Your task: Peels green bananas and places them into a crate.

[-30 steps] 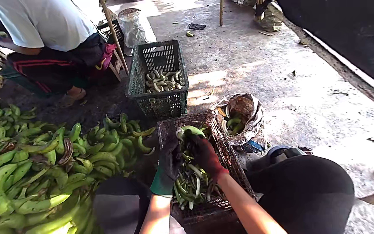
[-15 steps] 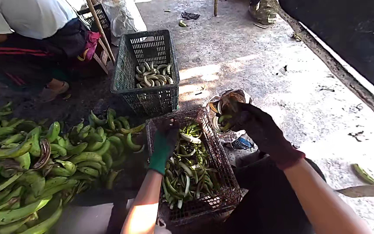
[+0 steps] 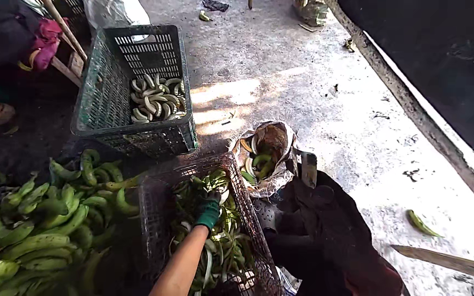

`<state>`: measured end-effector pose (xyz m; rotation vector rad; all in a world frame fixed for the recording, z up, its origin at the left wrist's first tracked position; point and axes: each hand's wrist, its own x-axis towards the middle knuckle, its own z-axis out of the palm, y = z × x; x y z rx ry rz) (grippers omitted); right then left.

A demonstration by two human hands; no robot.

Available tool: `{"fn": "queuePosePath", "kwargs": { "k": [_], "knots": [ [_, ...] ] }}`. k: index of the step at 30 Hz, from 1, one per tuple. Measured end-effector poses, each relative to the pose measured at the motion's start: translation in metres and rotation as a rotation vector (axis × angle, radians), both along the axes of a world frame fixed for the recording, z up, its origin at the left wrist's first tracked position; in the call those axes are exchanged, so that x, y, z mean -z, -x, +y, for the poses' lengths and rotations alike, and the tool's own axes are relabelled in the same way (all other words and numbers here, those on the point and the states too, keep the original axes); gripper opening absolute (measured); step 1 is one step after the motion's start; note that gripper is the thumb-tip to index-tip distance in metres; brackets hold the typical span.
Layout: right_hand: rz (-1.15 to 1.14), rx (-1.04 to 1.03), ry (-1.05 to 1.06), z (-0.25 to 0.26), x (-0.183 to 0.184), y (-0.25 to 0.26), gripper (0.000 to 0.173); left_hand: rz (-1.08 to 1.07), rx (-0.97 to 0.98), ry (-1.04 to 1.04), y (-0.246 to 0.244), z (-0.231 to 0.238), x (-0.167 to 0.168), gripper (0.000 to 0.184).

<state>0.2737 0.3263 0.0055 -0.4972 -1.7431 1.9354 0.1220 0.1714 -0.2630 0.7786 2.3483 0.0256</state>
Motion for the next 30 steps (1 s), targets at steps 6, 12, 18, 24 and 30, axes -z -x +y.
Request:
{"fn": "queuePosePath", "kwargs": {
  "k": [6, 12, 18, 24, 30],
  "knots": [
    [-0.113, -0.16, 0.207, -0.017, -0.008, 0.003, 0.052, -0.546, -0.882, -0.824, -0.005, -0.06, -0.111, 0.053],
    [-0.184, -0.409, -0.179, -0.081, 0.003, 0.013, 0.038, -0.778, -0.897, -1.691, -0.029, -0.127, -0.217, 0.04],
    [0.06, -0.131, -1.114, -0.168, 0.043, -0.016, 0.031, -0.814, -1.217, -1.802, -0.037, -0.147, -0.252, 0.042],
    [-0.238, -0.196, -1.037, -0.188, 0.029, 0.008, 0.037, -0.671, -1.175, -1.603, -0.066, -0.159, -0.249, 0.028],
    [-0.449, -0.208, -0.458, -0.15, 0.058, 0.03, 0.042, -0.707, -1.136, -1.694, -0.073, -0.176, -0.243, 0.033]
  ]
}}
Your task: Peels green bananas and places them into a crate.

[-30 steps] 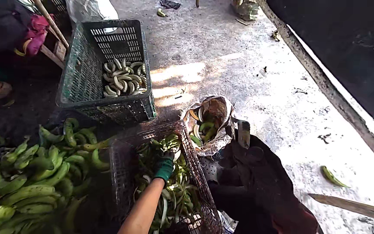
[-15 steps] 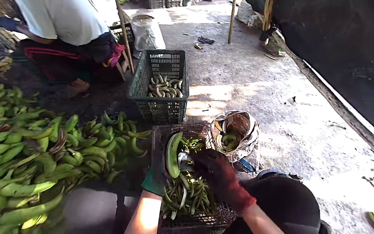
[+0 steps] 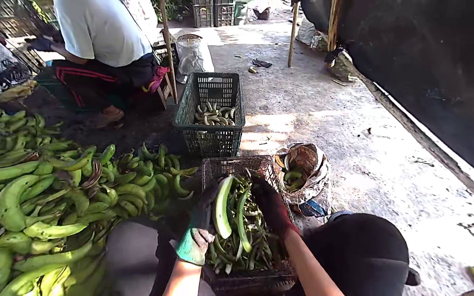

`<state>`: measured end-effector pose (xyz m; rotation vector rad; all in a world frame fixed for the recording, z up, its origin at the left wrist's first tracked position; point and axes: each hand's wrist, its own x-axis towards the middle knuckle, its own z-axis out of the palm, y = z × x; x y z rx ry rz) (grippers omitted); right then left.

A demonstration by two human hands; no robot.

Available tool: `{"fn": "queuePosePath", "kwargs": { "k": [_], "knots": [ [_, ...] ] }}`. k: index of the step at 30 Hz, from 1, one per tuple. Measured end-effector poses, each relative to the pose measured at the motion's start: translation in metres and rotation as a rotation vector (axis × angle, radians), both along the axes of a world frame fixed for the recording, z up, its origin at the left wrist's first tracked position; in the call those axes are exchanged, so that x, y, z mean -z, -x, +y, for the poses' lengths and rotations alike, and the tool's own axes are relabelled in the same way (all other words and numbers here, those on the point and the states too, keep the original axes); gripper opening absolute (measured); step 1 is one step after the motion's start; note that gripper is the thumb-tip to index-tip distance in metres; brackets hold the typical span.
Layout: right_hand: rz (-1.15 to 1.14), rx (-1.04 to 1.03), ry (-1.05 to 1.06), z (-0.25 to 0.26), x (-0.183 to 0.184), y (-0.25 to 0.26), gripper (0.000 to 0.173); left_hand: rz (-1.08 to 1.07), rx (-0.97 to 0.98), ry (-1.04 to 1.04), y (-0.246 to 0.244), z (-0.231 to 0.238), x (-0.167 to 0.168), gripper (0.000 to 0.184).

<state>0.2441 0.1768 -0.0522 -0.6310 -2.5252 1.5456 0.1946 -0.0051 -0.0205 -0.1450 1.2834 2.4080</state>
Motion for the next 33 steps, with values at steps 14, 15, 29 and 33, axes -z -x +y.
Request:
{"fn": "queuePosePath", "kwargs": {
  "k": [14, 15, 29, 33],
  "knots": [
    [0.238, 0.131, -0.308, -0.021, -0.003, 0.001, 0.036, 0.04, -0.037, 0.3, -0.009, 0.004, -0.001, 0.031],
    [0.262, 0.155, -0.152, -0.009, -0.005, 0.001, 0.038, 0.058, -0.058, 0.321, -0.01, 0.003, -0.005, 0.031],
    [0.02, 0.023, 0.175, 0.098, -0.031, -0.045, 0.038, 1.086, 0.179, 1.428, 0.142, 0.081, -0.026, 0.05],
    [0.045, -0.007, 0.209, 0.1, -0.029, -0.05, 0.042, 0.368, 0.951, 1.505, 0.094, 0.074, 0.15, 0.038]
  ]
}}
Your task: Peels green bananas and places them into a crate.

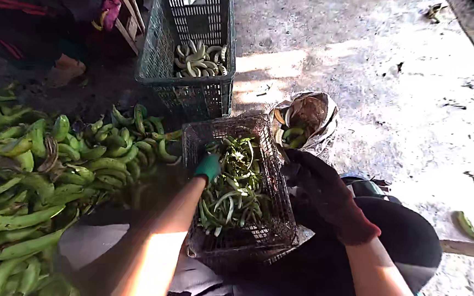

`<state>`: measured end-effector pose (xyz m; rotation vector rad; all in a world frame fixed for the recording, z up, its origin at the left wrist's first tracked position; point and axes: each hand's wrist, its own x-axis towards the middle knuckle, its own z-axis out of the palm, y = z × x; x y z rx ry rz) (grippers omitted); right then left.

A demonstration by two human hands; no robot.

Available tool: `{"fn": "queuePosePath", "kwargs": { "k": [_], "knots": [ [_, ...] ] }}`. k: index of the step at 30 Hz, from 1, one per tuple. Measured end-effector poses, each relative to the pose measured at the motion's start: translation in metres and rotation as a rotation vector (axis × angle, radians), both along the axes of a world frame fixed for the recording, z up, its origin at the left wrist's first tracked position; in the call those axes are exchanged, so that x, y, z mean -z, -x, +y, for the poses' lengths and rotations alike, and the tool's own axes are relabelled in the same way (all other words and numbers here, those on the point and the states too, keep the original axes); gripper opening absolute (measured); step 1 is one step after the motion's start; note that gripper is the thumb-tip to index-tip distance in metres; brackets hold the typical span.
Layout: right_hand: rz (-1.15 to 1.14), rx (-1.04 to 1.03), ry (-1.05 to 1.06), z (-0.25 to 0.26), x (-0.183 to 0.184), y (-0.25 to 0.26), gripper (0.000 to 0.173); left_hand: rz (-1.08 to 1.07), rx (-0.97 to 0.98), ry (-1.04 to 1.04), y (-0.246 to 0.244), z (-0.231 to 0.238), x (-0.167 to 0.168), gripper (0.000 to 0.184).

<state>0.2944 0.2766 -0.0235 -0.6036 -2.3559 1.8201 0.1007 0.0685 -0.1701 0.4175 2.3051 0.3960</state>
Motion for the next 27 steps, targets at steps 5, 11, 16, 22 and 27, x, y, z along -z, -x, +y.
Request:
{"fn": "queuePosePath", "kwargs": {
  "k": [5, 11, 16, 22, 27],
  "knots": [
    [-0.02, 0.013, 0.045, 0.002, -0.005, 0.001, 0.044, -0.124, -0.205, 0.372, -0.05, 0.003, 0.072, 0.054],
    [0.064, -0.031, 0.066, -0.002, -0.005, 0.007, 0.053, -0.168, -0.372, 0.267, -0.071, -0.01, 0.077, 0.064],
    [0.066, 0.003, 0.256, -0.01, -0.002, 0.013, 0.044, -0.11, -0.241, 0.248, -0.113, -0.01, 0.058, 0.067],
    [-0.007, -0.041, 0.584, -0.023, -0.01, 0.012, 0.039, -0.296, -0.378, -0.611, -0.083, -0.015, -0.052, 0.042],
    [-0.058, -0.336, 0.793, -0.045, -0.006, 0.006, 0.05, -0.167, -0.67, -1.249, -0.09, -0.029, -0.116, 0.021]
  ]
}}
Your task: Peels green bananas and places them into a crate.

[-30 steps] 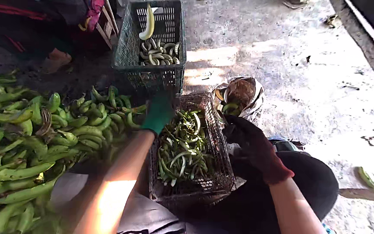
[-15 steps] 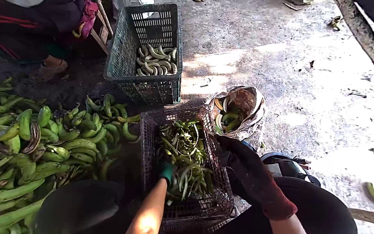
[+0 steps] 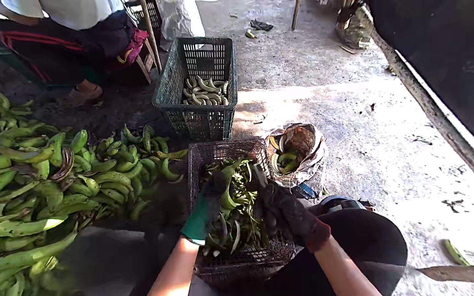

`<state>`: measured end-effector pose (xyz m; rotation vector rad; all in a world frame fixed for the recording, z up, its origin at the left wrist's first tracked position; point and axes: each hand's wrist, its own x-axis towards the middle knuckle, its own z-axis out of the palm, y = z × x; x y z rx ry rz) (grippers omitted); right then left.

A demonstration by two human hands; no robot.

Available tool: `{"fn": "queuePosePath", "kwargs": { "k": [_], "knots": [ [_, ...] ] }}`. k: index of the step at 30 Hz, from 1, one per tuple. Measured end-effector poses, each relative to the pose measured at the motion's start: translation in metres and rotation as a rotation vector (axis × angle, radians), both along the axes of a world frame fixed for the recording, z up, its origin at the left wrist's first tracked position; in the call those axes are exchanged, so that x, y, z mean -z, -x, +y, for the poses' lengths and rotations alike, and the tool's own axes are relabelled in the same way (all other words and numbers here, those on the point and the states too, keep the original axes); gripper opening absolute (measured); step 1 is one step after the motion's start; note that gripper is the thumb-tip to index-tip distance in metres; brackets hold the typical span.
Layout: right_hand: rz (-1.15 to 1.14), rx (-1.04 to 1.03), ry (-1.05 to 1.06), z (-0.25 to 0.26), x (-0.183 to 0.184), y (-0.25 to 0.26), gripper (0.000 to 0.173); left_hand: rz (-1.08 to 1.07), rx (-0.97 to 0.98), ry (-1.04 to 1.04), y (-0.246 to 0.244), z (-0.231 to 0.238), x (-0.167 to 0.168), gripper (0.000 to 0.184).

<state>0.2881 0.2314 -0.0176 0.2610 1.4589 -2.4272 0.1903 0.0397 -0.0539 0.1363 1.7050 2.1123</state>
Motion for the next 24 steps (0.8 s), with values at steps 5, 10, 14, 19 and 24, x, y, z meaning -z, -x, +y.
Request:
{"fn": "queuePosePath", "kwargs": {
  "k": [5, 10, 14, 19, 24],
  "knots": [
    [0.103, -0.158, 0.136, -0.028, 0.019, 0.004, 0.065, 0.599, 0.081, 0.32, -0.002, -0.017, 0.015, 0.09],
    [-0.006, 0.065, -0.017, -0.053, 0.017, 0.006, 0.041, 0.861, 0.109, 0.622, -0.004, -0.024, 0.02, 0.087],
    [-0.062, 0.092, -0.049, -0.053, 0.027, 0.007, 0.047, 0.65, 0.158, 0.52, -0.007, -0.023, 0.028, 0.095],
    [-0.058, 0.306, -0.292, -0.064, 0.024, 0.018, 0.025, 0.061, -0.004, 0.502, -0.004, -0.034, 0.038, 0.08],
    [0.016, 0.115, -0.376, -0.099, 0.027, 0.0, 0.035, -0.589, 0.07, -0.217, -0.004, -0.032, 0.022, 0.051]
  ]
}}
